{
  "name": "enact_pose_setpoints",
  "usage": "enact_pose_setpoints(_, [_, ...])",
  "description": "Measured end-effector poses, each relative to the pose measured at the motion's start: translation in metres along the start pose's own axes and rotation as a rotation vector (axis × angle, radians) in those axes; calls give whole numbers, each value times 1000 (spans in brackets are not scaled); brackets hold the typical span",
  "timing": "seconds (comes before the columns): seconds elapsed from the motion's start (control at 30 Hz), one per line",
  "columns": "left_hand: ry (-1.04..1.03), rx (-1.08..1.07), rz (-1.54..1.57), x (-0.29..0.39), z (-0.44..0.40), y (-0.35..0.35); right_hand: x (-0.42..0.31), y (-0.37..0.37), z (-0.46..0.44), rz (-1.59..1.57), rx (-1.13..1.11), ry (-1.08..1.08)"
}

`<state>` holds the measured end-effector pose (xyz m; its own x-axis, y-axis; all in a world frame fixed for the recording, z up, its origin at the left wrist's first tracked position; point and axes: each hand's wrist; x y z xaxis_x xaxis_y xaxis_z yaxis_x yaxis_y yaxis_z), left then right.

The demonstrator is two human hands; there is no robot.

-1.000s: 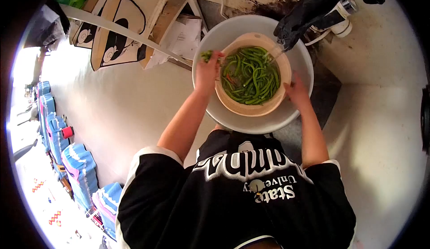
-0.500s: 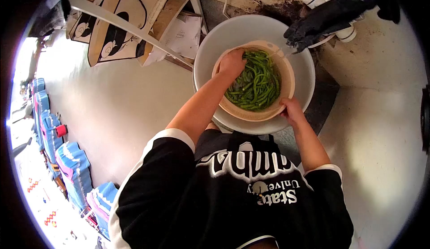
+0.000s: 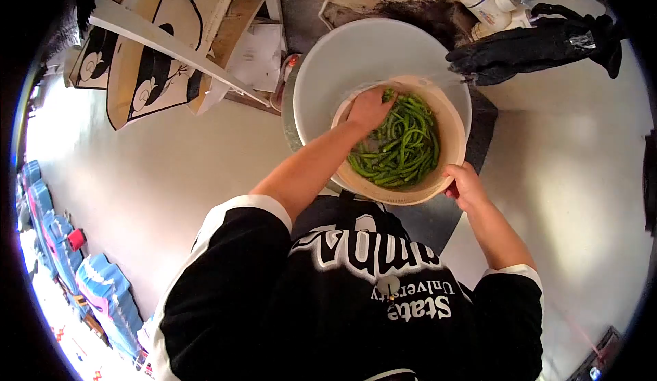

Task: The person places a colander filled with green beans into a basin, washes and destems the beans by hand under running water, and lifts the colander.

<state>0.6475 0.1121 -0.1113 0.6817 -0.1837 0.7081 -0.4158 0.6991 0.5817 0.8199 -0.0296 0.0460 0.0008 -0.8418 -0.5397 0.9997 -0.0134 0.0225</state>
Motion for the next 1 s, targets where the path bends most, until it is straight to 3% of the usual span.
enact_pose_setpoints(0.33, [-108, -39, 360, 32, 8, 5, -11, -4, 39, 52, 110, -82])
enact_pose_setpoints(0.73, [-74, -236, 392, 71, 15, -11, -54, 1, 83, 224, 126, -250])
enact_pose_setpoints(1.0, [-150, -117, 500, 71, 5, -42, -91, -3, 87, 421, 38, -337])
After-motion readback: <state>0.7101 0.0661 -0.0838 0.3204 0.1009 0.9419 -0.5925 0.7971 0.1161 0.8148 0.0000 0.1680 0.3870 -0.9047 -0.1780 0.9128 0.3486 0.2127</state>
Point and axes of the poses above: each hand's wrist, its own z-axis away from the middle knuckle, its own y-axis out of the back of the hand, x = y × z, and after that the axes turned 14 degrees about -x, right-handed
